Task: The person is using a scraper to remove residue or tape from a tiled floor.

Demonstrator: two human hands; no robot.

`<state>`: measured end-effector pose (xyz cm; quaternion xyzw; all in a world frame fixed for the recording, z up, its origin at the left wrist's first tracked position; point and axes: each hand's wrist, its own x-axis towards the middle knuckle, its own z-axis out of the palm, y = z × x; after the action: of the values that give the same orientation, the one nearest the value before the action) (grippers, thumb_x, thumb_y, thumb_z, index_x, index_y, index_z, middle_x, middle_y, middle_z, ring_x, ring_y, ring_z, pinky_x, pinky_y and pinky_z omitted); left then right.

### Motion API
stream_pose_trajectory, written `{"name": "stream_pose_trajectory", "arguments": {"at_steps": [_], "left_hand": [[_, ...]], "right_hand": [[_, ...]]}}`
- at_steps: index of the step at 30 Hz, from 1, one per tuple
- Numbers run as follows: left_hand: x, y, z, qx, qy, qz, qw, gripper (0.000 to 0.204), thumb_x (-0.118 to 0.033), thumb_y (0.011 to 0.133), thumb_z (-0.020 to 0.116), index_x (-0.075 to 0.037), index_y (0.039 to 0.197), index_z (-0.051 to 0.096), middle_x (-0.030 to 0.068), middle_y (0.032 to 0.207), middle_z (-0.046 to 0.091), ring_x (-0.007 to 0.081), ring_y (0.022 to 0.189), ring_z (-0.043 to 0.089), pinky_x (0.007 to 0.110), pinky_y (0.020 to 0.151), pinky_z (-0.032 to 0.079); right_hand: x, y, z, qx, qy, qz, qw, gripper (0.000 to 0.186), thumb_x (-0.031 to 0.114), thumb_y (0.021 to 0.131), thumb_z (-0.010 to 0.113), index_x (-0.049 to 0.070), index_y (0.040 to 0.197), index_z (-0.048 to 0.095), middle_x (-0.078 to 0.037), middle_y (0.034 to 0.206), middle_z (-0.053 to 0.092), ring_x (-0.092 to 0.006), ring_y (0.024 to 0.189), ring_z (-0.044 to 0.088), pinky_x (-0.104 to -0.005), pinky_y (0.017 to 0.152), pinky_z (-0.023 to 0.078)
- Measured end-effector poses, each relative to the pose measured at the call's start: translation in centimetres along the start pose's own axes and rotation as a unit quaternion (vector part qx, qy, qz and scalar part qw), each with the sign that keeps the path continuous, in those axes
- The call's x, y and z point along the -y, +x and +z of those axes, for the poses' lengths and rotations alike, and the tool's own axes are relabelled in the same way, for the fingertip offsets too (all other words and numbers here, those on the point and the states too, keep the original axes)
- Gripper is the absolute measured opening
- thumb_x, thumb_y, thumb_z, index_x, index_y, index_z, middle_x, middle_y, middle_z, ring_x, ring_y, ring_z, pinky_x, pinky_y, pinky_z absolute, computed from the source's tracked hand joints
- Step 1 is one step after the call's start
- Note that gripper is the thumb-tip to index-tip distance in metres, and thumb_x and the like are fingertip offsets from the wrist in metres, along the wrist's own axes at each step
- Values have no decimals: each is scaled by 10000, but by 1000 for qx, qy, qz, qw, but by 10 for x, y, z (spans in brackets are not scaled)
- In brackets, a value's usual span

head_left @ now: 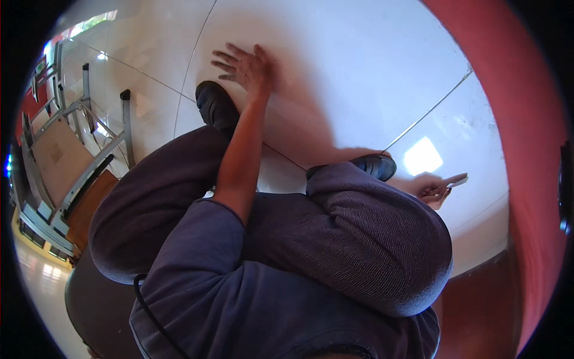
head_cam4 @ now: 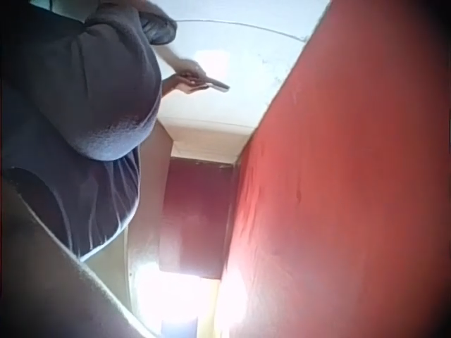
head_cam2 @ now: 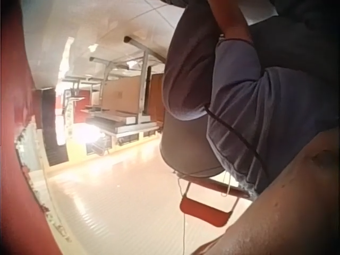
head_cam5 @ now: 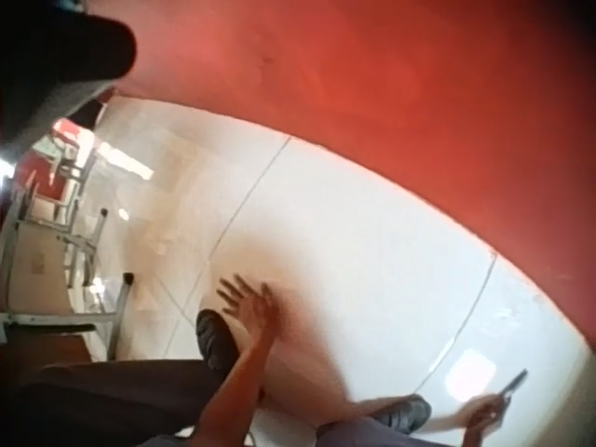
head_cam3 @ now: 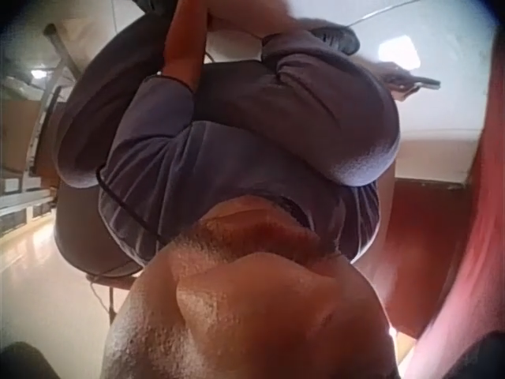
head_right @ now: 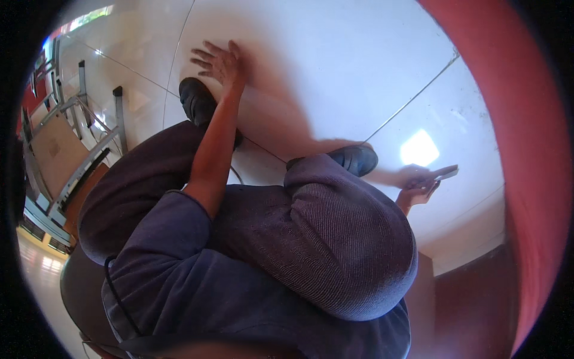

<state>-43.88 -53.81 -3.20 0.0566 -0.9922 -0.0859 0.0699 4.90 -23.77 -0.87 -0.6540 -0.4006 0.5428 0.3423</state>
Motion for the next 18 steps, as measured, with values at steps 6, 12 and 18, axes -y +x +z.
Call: {"name": "stream_pose_trajectory", "arguments": {"at_steps": [6, 12, 18], "left_hand": [[-88, -72, -7, 182, -40, 363, 913, 666, -469, 889, 462, -69, 1404, 329, 195, 1489, 223, 377, 1376, 197, 641, 1065, 92], [-107, -41, 3, 173, -327, 434, 821, 522, -313, 852, 590, -161, 1332, 449, 128, 1417, 385, 318, 1332, 315, 517, 1086, 228], [58, 101, 28, 59, 128, 250, 958, 393, -172, 960, 392, 23, 1297, 442, 132, 1382, 423, 312, 1355, 253, 420, 1161, 106]], "right_hand": [[-13, 19, -30, -19, -142, 52, 988, 357, 306, 913, 497, 112, 1212, 469, -100, 817, 610, -261, 678, 591, -398, 541, 465], [-20, 14, 21, 245, -329, -139, 901, 383, 296, 906, 509, 124, 1246, 462, -94, 741, 603, -265, 616, 591, -402, 515, 454], [-19, -97, 139, 578, -490, -369, 538, 429, 285, 898, 524, 140, 1296, 452, -67, 618, 572, -243, 513, 568, -380, 462, 421]]}}
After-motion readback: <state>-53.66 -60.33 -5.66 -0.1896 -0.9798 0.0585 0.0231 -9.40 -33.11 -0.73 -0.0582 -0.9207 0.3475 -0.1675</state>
